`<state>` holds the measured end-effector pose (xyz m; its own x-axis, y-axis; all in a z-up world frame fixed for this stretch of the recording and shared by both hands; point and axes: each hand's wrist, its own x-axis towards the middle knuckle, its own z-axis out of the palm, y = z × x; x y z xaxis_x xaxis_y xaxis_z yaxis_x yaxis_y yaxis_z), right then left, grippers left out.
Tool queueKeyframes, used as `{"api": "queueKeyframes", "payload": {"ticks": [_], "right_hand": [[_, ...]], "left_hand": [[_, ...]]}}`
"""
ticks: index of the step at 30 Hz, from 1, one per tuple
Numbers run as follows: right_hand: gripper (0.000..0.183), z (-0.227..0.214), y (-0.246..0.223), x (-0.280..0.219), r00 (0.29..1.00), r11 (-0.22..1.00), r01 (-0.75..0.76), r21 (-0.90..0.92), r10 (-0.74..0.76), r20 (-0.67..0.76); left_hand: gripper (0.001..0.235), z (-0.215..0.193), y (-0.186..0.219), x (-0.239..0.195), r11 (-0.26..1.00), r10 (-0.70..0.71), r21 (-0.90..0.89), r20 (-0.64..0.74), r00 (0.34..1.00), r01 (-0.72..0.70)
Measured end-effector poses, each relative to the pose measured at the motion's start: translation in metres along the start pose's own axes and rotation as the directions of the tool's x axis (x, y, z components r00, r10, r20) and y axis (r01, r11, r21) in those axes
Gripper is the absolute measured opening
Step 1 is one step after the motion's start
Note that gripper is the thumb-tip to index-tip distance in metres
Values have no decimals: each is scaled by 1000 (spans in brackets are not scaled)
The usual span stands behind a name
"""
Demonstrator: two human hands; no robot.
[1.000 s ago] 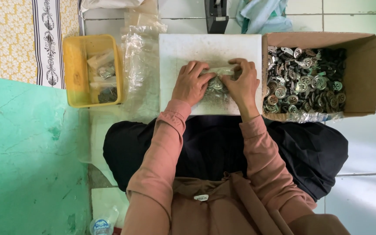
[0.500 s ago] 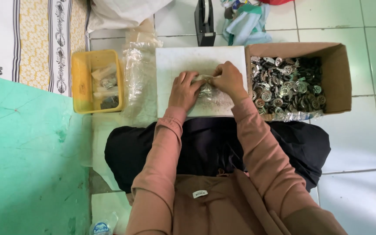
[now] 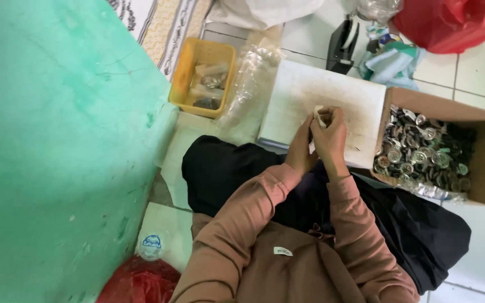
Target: Picking up small circular metal parts from a cardboard box and placing them into a small plastic bag.
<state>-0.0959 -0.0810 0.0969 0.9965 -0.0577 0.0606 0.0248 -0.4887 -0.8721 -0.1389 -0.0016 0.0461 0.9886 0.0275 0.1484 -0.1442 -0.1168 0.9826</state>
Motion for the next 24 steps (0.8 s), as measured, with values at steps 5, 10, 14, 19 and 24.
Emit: {"api": "queueKeyframes", "payload": {"ticks": [5, 10, 14, 19, 24], "right_hand": [[25, 25, -40, -11, 986, 997, 52, -48, -44, 159], [35, 39, -44, -21, 952, 984, 169, -64, -146, 271], [35, 29, -46, -23, 933, 965, 242, 100, -260, 250], [34, 21, -21, -16, 948, 968, 245, 50, -250, 197], [30, 28, 3, -23, 899, 994, 67, 84, -97, 427]], "left_hand": [[80, 10, -62, -7, 987, -60, -159, -200, 978, 28], [52, -14, -30, -14, 936, -102, -349, -363, 926, -34], [15, -41, -20, -18, 888, -238, -459, -438, 867, 12], [25, -60, -29, -25, 603, -355, -797, -312, 881, -39], [115, -106, 79, -30, 327, -586, -929, -56, 808, 173]]}}
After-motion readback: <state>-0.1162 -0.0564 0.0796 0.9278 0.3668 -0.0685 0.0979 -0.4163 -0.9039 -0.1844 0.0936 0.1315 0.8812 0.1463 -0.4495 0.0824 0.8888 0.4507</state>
